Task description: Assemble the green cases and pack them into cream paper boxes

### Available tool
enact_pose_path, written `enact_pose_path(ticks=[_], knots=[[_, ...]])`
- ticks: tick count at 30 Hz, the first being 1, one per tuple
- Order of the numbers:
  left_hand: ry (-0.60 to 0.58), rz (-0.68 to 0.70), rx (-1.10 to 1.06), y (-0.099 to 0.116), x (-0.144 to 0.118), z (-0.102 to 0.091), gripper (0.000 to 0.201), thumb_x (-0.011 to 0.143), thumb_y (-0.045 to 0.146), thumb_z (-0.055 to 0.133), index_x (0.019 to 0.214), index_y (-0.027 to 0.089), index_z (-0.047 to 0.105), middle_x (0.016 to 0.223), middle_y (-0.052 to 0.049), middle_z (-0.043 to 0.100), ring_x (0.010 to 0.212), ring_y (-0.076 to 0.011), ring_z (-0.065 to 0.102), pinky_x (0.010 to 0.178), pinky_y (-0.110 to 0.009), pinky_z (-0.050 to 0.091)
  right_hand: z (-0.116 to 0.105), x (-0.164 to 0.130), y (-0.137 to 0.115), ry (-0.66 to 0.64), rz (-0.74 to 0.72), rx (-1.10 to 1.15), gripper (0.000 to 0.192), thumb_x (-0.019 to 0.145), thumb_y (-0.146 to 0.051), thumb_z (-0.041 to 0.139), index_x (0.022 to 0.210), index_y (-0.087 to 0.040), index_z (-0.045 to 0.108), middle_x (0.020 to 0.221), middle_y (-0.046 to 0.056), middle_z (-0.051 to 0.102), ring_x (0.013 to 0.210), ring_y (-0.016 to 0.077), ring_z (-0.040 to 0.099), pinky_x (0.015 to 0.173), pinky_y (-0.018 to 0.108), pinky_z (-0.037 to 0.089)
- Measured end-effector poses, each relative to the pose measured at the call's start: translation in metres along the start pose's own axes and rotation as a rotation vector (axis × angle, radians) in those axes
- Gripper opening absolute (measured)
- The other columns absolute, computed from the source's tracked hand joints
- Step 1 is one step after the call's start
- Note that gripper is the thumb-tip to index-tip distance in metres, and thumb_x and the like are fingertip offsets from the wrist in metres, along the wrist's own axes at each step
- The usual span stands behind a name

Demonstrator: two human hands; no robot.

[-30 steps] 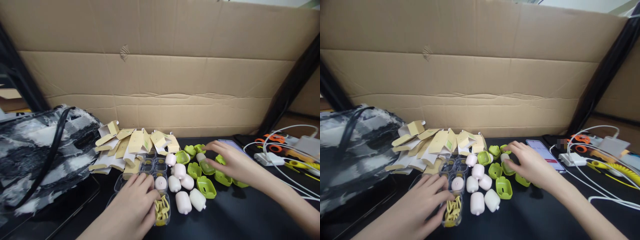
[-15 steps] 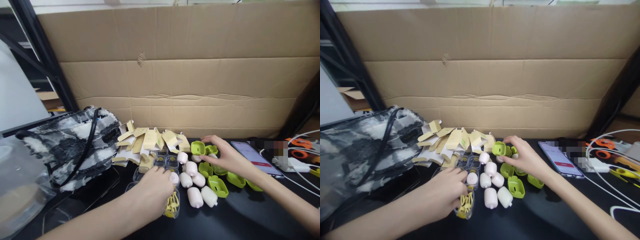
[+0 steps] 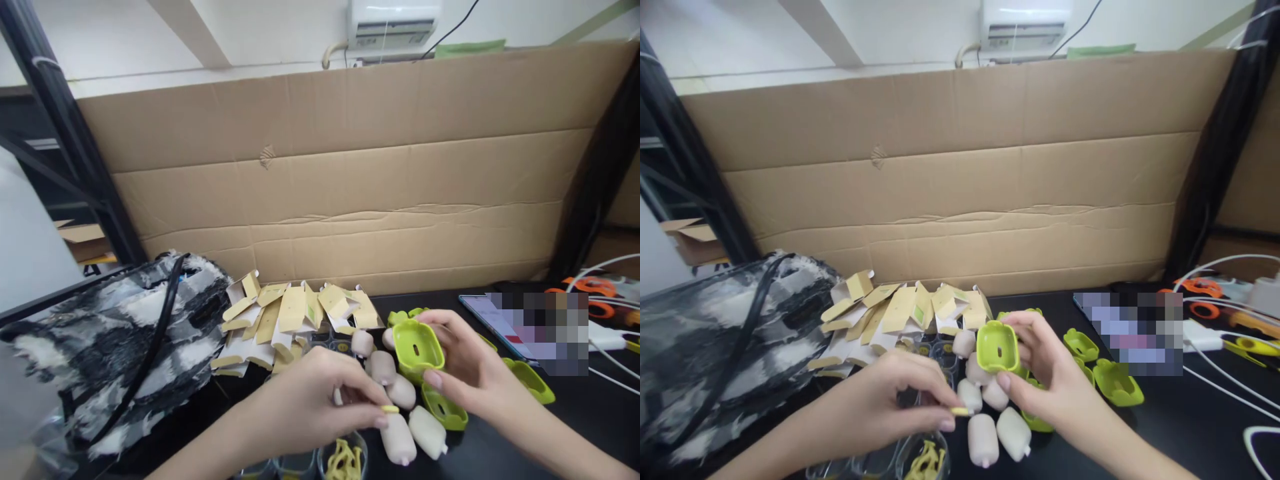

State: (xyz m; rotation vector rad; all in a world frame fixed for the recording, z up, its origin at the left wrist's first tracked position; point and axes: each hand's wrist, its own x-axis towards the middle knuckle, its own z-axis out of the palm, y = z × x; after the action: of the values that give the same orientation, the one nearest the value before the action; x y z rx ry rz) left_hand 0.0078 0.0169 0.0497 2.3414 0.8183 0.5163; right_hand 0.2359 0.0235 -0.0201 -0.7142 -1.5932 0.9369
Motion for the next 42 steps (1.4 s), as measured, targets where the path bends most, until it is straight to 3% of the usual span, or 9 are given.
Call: enact_pose_path(ticks=[4,8,12,17,22,26,37,42], knots=[[0.252,-0.027,-0.391,-0.01,0.009,0.012,0.012,0.072,0.02,0.078,0.084,0.018,0.078,0.074,-0.002,0.069,0.071,-0.0138,0.061,0.066,-0.022,0.048,0.004,-0.008,-0.002,-0.038,0.041,-0.11,0.037,0.082,-0.028,0.065,0.114,-0.031,0.048,0.111,0.004,0.06,0.106,0.0212,0.061,0.088,0.034,0.051],[0.37,-0.098,-0.597,-0.017,0.011,0.02,0.02,0.071,0.016,0.076,0.091,0.02,0.074,0.082,0.0,0.07,0.076,-0.0135,0.063,0.071,-0.023,0.05,0.013,-0.019,-0.001,-0.043,0.053,-0.229,0.045,0.076,-0.019,0.062,0.116,-0.033,0.047,0.105,-0.001,0.063,0.1,0.0197,0.063,0.089,0.034,0.049],[0.382,-0.082,-0.458,-0.018,0.009,0.022,0.011,0.07,0.015,0.078,0.079,0.016,0.074,0.076,-0.001,0.069,0.071,-0.0136,0.062,0.068,-0.023,0.049,0.022,-0.028,-0.002,-0.048,0.073,-0.264,0.047,0.074,-0.018,0.06,0.116,-0.035,0.047,0.1,-0.002,0.063,0.104,0.0207,0.061,0.083,0.03,0.051],[0.412,0.01,-0.295,-0.016,0.007,0.024,0.01,0.069,0.012,0.079,0.078,0.014,0.075,0.071,-0.001,0.065,0.065,-0.0123,0.058,0.064,-0.022,0.047,0.025,-0.034,0.002,0.012,0.076,-0.285,0.047,0.076,-0.021,0.065,0.117,-0.038,0.048,0.112,-0.003,0.061,0.109,0.0188,0.059,0.084,0.025,0.052],[0.366,0.094,-0.071,-0.016,0.006,0.029,0.011,0.072,0.01,0.077,0.081,0.015,0.077,0.079,-0.004,0.067,0.073,-0.0152,0.061,0.07,-0.026,0.048,0.025,-0.036,0.008,0.03,0.016,-0.321,0.05,0.076,-0.024,0.07,0.118,-0.042,0.048,0.113,-0.004,0.061,0.11,0.0182,0.058,0.087,0.023,0.051],[0.355,0.182,0.136,-0.016,0.006,0.031,0.011,0.071,0.012,0.079,0.081,0.015,0.077,0.067,-0.002,0.066,0.067,-0.0149,0.056,0.069,-0.028,0.046,0.025,-0.038,0.01,0.021,-0.057,-0.355,0.053,0.074,-0.026,0.074,0.119,-0.041,0.049,0.115,-0.003,0.063,0.108,0.0201,0.061,0.087,0.024,0.053],[0.346,0.24,0.146,-0.019,0.006,0.04,0.003,0.073,0.007,0.074,0.074,0.01,0.074,0.057,0.0,0.062,0.059,-0.0115,0.053,0.061,-0.022,0.043,0.023,-0.035,0.01,-0.062,-0.209,-0.481,0.052,0.079,-0.034,0.072,0.123,-0.037,0.045,0.111,0.001,0.065,0.103,0.0195,0.066,0.086,0.021,0.055],[0.337,0.241,0.135,-0.019,0.005,0.042,0.003,0.074,0.01,0.074,0.074,0.014,0.074,0.058,0.001,0.065,0.057,-0.0118,0.052,0.066,-0.025,0.046,0.023,-0.034,0.005,-0.075,-0.245,-0.515,0.052,0.078,-0.038,0.074,0.121,-0.038,0.046,0.106,0.0,0.067,0.097,0.0201,0.069,0.082,0.023,0.057]])
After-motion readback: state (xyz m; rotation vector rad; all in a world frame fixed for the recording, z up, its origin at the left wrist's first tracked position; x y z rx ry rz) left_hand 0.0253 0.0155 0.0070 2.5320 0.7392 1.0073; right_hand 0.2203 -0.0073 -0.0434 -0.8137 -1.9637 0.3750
